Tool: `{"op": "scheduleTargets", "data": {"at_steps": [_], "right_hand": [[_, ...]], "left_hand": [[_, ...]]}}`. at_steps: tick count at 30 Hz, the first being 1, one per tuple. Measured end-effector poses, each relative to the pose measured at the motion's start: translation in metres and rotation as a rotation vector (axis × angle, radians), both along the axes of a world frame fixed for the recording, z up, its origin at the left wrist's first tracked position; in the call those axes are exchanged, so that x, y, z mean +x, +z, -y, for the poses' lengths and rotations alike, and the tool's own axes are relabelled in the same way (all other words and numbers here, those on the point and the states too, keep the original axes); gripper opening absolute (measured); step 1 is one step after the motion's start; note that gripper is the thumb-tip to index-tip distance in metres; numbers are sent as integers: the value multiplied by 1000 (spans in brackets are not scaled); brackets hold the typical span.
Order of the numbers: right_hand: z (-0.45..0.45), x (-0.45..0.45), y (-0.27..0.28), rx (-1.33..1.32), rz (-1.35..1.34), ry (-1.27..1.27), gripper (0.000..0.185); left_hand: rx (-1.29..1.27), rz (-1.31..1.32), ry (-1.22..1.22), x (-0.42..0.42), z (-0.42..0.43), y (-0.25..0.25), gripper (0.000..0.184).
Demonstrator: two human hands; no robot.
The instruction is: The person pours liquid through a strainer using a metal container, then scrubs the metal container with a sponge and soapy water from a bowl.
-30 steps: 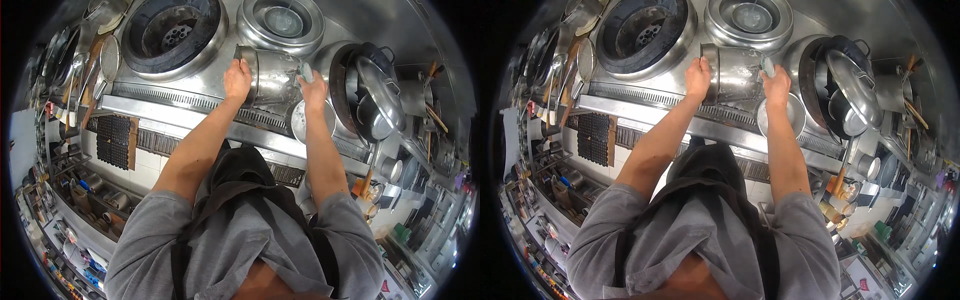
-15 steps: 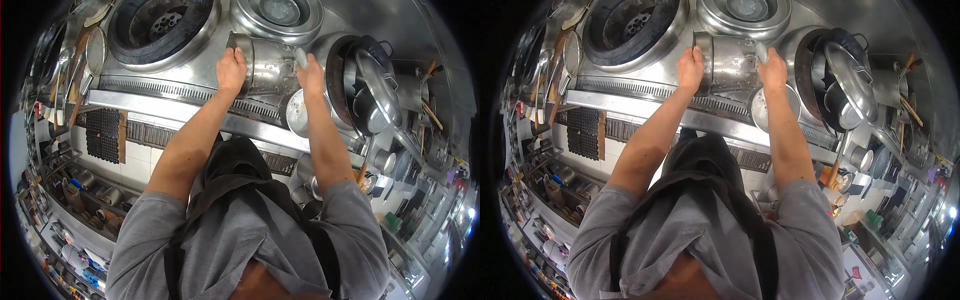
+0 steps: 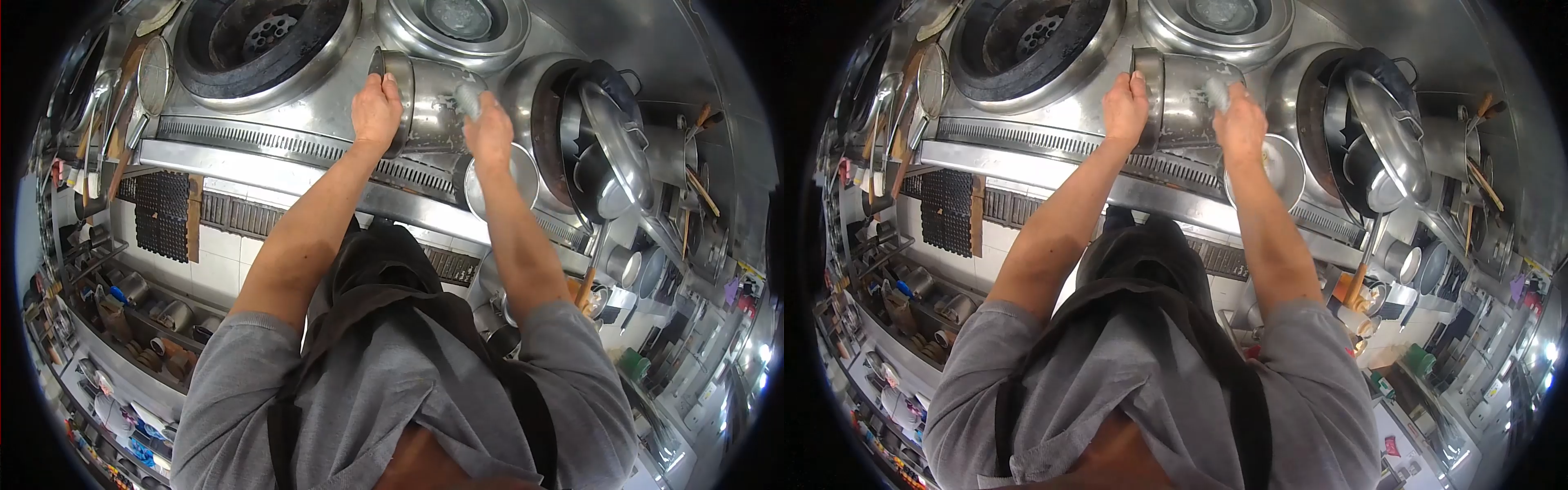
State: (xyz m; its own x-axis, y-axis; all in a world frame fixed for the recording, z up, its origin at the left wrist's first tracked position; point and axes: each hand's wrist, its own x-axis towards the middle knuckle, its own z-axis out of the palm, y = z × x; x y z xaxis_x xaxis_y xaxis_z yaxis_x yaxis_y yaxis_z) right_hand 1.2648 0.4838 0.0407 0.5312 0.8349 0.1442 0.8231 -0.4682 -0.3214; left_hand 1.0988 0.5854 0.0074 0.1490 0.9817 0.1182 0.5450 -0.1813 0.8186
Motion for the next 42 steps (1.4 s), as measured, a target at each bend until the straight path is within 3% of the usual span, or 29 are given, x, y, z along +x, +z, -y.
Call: {"op": "scheduleTargets", "data": {"at_steps": [2,8,11,14,17,18,19,22,26,28,30,31,34,37,40,42], "right_hand": [[4,-8,2,-4,-96,27,34],[-8,21,-1,-59,-26,-99,30],[-18,-27,3,-46,-117,-57,37],[-13,-69,-5,121,-174,169,42],[-13,-25,-15,50,-102,50,41],[-19,1,-10,-11,-259,-100,34],[-22,23,-9,56,-181,-122,27],[-44,20,-2,18,-151,-136,28],[-62,-55,7,-21,-130,75,31],[-51,-30,4,-66,-167,81,27],[-33,19,1,84,-268,-36,27],[-28,39,6,24,-100,-43,32],[-30,31,-13,-21,-40,-50,35],[-28,-52,4,-17,-151,60,38],[3,-40,-23,152,-242,79,39],[16,-10,-19,229,-449,-191,34]], "left_hand": [[-10,-4,1,2,0,0,32],[-28,13,1,0,1,-2,32],[-14,10,-2,1,0,-5,32],[36,12,1,3,-2,-3,32],[13,10,-2,1,0,-3,32],[8,29,-11,0,1,-1,32],[9,53,-18,0,0,1,32],[41,22,-12,1,0,-3,33],[45,30,-19,1,0,-2,33],[1,45,-14,0,2,0,32],[-3,46,-19,-2,4,-2,32],[1,58,-19,0,3,-3,32],[32,69,-52,-2,5,-7,31],[48,86,-56,-5,20,-10,26],[31,68,-102,-16,48,-21,23],[15,62,-119,-19,64,-24,22]]}}
